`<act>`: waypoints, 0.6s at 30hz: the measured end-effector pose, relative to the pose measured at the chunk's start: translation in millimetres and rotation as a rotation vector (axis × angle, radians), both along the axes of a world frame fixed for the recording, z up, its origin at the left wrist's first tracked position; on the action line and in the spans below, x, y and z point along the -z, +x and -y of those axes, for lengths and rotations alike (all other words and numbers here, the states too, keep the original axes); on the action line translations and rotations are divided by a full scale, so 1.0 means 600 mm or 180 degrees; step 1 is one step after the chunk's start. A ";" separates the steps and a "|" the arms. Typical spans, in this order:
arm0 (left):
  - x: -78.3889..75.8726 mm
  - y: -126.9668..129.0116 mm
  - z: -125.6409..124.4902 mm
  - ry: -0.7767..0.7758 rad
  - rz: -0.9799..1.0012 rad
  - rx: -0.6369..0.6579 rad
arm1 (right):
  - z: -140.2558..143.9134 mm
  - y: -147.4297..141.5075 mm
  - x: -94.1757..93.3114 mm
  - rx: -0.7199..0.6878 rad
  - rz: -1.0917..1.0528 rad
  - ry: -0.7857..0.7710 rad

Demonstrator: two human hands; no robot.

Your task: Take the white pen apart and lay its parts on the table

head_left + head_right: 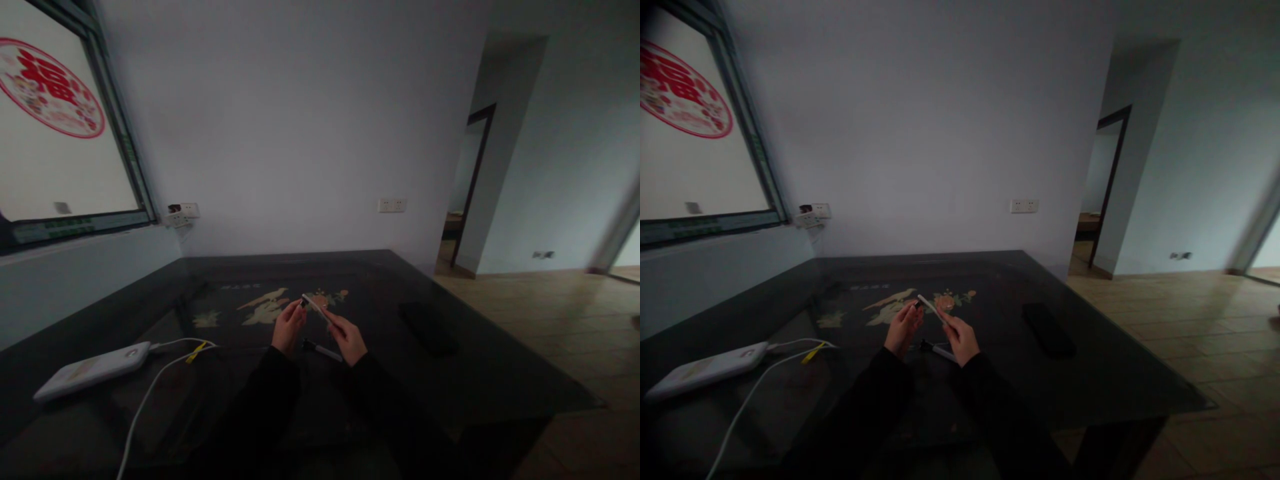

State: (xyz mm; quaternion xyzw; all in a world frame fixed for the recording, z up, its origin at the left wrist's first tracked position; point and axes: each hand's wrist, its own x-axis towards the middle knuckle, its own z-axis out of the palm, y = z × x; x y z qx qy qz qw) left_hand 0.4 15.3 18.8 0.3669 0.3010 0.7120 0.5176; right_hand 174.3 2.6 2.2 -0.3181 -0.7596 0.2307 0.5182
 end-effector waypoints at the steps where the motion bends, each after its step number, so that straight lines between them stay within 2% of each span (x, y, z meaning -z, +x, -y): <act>1: -0.001 -0.001 -0.001 0.0003 -0.0004 0.0000 | 0.000 0.000 0.000 0.0006 0.0009 0.0005; 13: -0.002 -0.006 0.003 0.0182 -0.0250 -0.0023 | 0.016 0.002 -0.007 -0.0277 0.0028 -0.0021; 18: 0.002 -0.007 -0.001 0.0242 -0.0328 0.0010 | 0.011 0.005 -0.005 -0.0184 -0.0005 -0.0046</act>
